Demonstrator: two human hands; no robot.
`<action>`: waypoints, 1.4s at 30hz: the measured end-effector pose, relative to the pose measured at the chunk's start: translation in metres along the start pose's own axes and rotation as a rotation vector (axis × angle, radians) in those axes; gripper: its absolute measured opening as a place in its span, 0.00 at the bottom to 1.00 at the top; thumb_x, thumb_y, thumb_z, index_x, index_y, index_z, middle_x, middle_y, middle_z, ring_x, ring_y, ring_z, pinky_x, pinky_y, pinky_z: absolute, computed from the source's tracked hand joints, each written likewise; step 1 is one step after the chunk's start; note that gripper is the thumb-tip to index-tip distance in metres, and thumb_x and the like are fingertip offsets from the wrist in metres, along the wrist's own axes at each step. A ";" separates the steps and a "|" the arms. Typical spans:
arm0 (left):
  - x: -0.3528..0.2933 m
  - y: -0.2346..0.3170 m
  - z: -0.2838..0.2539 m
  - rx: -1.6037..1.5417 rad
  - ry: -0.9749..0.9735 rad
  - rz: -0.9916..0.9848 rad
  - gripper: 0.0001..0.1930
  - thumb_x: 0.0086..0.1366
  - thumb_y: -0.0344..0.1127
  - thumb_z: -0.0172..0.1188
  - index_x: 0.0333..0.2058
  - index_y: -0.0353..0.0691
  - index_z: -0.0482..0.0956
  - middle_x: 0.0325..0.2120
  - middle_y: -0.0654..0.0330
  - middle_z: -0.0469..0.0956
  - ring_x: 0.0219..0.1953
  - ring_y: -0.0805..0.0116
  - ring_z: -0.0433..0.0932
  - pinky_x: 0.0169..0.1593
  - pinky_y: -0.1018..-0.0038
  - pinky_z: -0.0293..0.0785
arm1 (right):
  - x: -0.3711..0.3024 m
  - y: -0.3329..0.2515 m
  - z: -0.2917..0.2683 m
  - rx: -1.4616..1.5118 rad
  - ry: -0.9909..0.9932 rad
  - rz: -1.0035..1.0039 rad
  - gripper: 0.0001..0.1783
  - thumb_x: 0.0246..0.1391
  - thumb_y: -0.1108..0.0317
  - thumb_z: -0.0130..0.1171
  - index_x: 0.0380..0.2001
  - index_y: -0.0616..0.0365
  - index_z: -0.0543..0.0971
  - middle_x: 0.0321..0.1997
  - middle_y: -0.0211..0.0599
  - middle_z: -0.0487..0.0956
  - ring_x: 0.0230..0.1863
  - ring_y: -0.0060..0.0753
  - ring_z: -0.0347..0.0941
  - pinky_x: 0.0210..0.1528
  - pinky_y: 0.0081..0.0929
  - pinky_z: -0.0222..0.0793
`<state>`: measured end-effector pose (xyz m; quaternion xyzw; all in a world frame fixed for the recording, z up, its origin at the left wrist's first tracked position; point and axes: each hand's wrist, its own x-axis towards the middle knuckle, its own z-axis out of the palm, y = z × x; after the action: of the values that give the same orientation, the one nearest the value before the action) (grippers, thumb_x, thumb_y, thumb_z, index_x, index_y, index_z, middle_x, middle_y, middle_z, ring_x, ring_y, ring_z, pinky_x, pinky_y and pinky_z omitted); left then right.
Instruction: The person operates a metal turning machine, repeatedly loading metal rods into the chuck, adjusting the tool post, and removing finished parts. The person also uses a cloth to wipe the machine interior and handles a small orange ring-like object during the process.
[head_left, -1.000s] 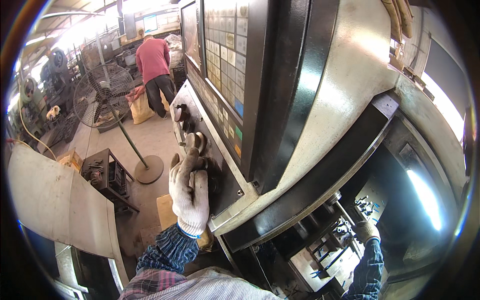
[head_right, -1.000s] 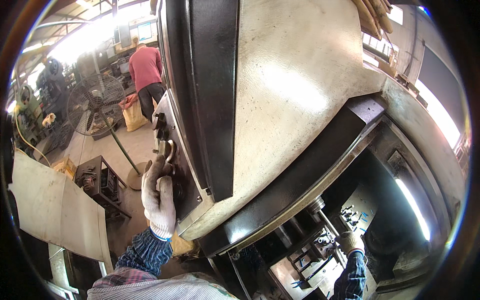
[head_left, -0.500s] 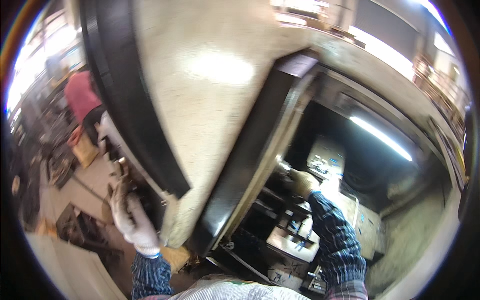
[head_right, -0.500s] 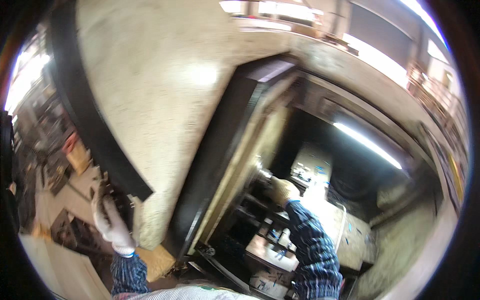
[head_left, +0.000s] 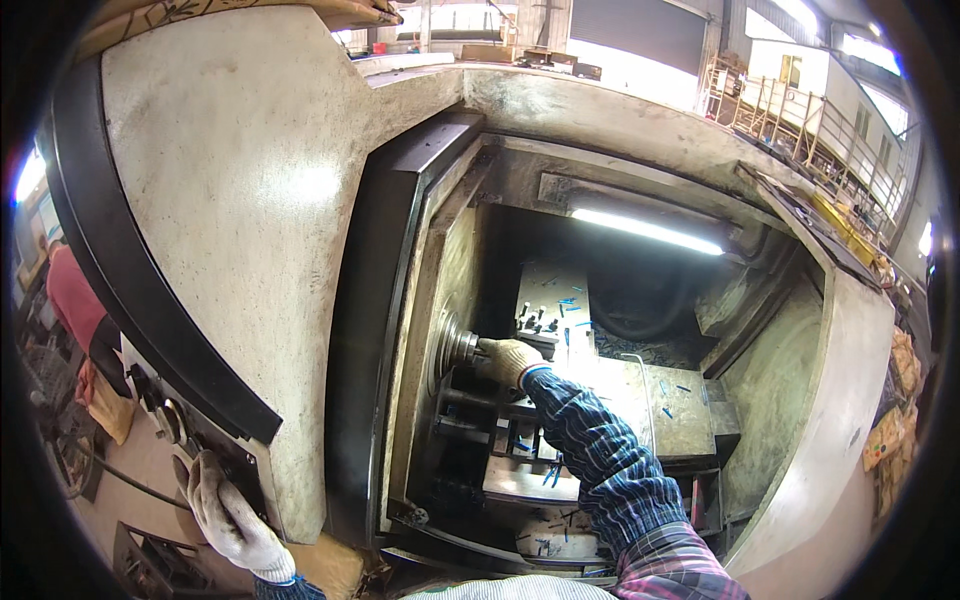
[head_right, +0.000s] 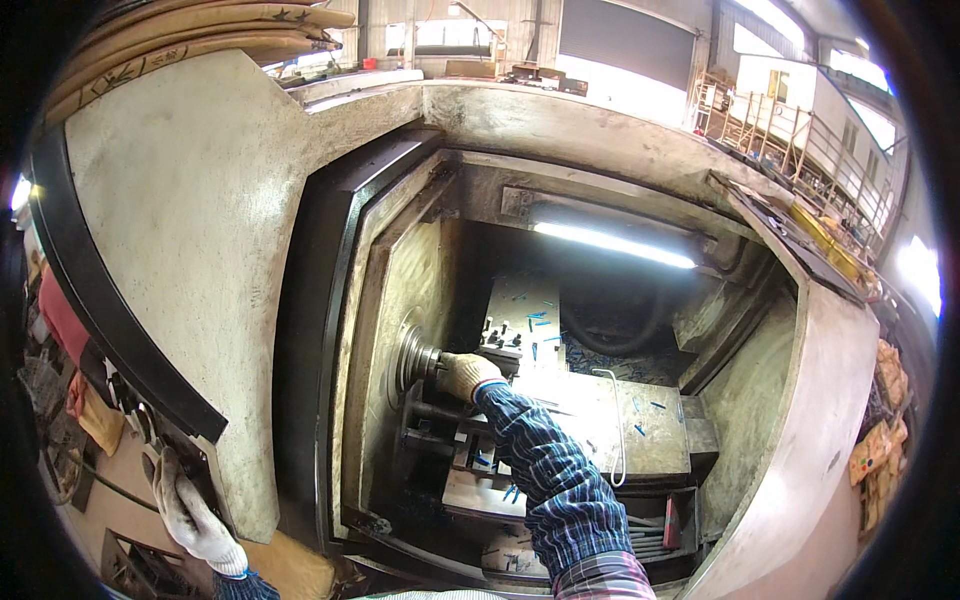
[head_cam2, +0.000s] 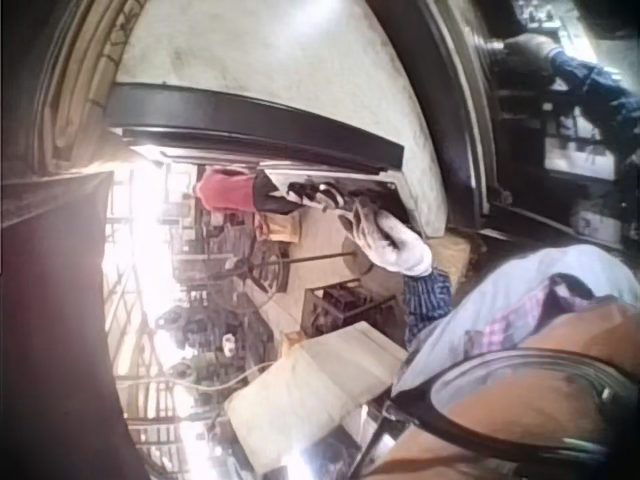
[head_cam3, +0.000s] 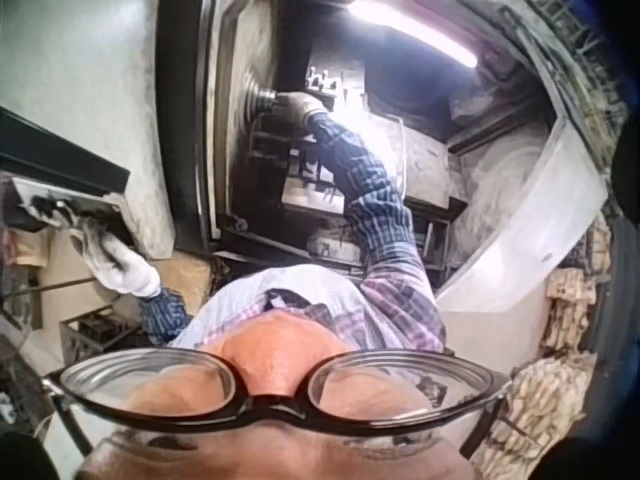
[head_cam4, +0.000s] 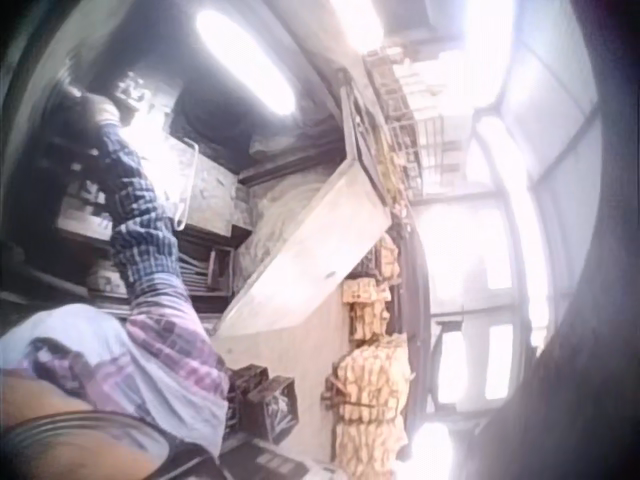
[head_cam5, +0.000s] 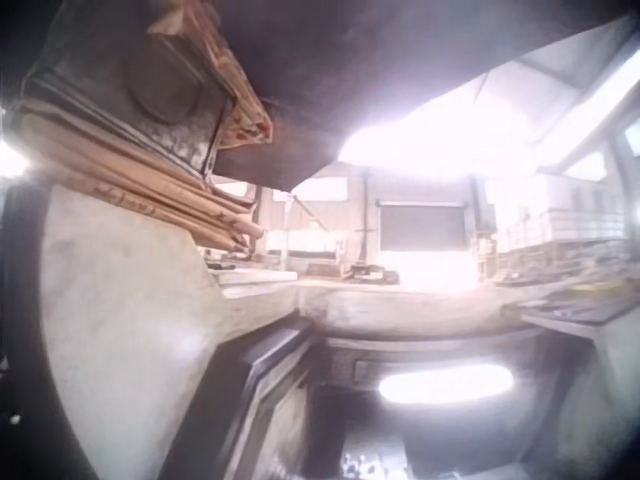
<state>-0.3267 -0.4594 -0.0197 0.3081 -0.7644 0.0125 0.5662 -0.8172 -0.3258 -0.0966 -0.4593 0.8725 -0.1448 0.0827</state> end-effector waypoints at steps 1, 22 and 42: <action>0.000 0.003 0.002 -0.042 0.004 -0.004 0.19 0.77 0.29 0.49 0.60 0.25 0.77 0.60 0.43 0.79 0.65 0.41 0.74 0.70 0.48 0.66 | -0.001 0.007 0.008 0.014 0.006 0.018 0.32 0.60 0.47 0.67 0.62 0.50 0.77 0.49 0.52 0.87 0.52 0.58 0.84 0.55 0.48 0.80; 0.047 -0.060 0.026 -0.131 -0.166 0.073 0.26 0.81 0.47 0.48 0.70 0.39 0.67 0.50 0.49 0.84 0.45 0.62 0.89 0.41 0.66 0.90 | -0.195 0.069 0.049 0.046 0.174 0.567 0.31 0.69 0.45 0.57 0.70 0.40 0.71 0.62 0.49 0.80 0.64 0.55 0.76 0.63 0.48 0.73; -0.093 0.065 0.193 -0.602 -0.348 0.506 0.25 0.82 0.38 0.43 0.69 0.25 0.67 0.69 0.40 0.69 0.72 0.42 0.65 0.74 0.48 0.60 | -0.489 -0.073 0.219 0.665 0.446 1.325 0.33 0.65 0.48 0.65 0.69 0.42 0.74 0.38 0.40 0.87 0.32 0.38 0.82 0.36 0.35 0.79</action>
<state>-0.5078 -0.4351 -0.1484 -0.0704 -0.8696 -0.1248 0.4725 -0.4238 -0.0005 -0.2739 0.2477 0.8719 -0.4084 0.1079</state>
